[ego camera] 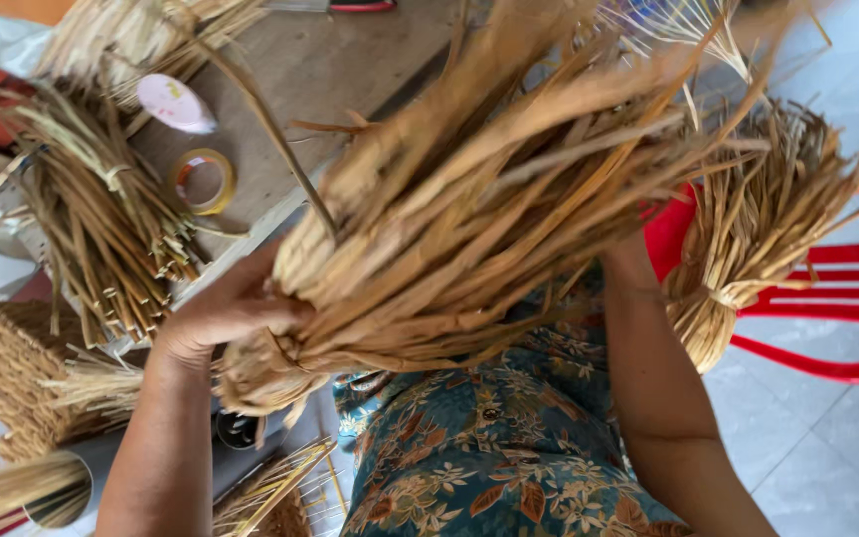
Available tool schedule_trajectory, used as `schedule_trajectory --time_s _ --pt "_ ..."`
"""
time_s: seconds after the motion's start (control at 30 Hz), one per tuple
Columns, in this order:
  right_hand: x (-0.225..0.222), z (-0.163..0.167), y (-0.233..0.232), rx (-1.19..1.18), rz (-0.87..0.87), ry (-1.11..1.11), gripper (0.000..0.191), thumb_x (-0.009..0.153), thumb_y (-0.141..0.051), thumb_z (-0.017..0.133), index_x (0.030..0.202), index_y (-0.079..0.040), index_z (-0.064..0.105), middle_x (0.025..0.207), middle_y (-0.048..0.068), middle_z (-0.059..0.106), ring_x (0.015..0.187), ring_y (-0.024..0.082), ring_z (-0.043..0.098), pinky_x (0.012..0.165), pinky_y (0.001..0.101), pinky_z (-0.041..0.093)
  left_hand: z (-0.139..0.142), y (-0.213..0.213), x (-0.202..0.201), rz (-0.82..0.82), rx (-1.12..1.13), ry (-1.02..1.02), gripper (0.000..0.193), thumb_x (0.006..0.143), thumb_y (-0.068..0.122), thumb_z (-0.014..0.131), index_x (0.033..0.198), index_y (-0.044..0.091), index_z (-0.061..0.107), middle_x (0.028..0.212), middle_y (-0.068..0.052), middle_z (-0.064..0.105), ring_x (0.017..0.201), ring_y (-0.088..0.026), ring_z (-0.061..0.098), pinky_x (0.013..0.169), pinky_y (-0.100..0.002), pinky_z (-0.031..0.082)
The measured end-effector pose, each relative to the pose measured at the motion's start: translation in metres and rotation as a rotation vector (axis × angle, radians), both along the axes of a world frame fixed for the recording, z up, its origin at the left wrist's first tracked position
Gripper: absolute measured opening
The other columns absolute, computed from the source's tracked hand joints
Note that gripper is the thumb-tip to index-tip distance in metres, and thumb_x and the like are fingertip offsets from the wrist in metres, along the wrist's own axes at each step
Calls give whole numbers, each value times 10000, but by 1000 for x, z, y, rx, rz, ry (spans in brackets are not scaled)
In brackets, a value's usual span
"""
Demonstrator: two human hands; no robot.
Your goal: The person sits with a bundle of dried palm leaves across their lap and trims the leaf ends with yellow-handled scissors. They rotate and reposition the bundle by hand to reach different sections, cutting off protruding stems and letting trimmed pieces fall away.
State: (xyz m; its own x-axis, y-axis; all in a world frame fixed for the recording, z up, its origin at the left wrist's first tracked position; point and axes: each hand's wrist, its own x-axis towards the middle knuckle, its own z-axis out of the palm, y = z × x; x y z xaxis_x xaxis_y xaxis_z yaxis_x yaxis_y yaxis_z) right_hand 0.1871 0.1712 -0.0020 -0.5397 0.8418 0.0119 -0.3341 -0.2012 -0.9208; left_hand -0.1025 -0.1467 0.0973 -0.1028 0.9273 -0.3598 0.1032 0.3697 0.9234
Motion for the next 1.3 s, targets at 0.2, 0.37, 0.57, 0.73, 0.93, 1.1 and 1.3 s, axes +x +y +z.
schedule_trajectory --time_s 0.2,0.37,0.57,0.73,0.93,1.1,1.3 --pt "122 -59 -3 -372 -159 197 578 953 -433 594 1394 -63 552 1310 140 653 1160 303 659 952 462 552 -8 31 29 -216 -136 284 1052 737 155 791 1643 151 254 1419 -129 616 1282 -237 544 1089 -342 412" --pt "174 -84 -16 -526 -170 165 614 977 -513 528 1416 -83 529 1339 147 633 1170 328 654 943 499 567 18 56 32 -358 234 317 1168 728 321 875 1640 33 204 1689 -221 332 1570 -295 260 1240 -379 171" --pt "194 -66 -46 643 -285 -925 575 796 -199 823 1293 -5 607 1126 156 693 980 295 682 809 411 575 10 146 86 -407 235 650 1338 690 596 880 1630 16 125 1638 -269 321 1494 -375 357 1197 -422 299" --pt "220 -35 -55 552 -220 -965 401 842 -129 841 1195 -28 679 1029 86 741 906 226 725 779 342 584 -13 186 147 -491 164 1007 1315 662 647 917 1577 4 225 1163 -267 629 1057 -423 630 922 -487 493" --pt "285 -24 -72 607 -384 -1298 412 982 -142 847 1363 -58 715 1121 117 764 884 179 729 732 294 575 -54 184 132 -209 527 575 412 834 164 820 1211 77 680 972 -67 686 864 -192 646 780 -334 539" --pt "326 -6 -84 530 -535 -1112 375 1007 13 842 1342 54 677 1097 130 725 942 141 666 860 282 538 -68 170 103 -61 346 -179 410 908 -8 708 1312 39 660 1023 50 612 903 -63 518 797 -245 441" --pt "282 28 -93 306 -604 -449 350 1087 9 691 1416 27 574 993 32 627 813 63 579 721 186 450 -66 162 101 54 487 -401 465 866 -69 679 1322 20 649 1189 15 686 1102 -101 602 1021 -264 472"
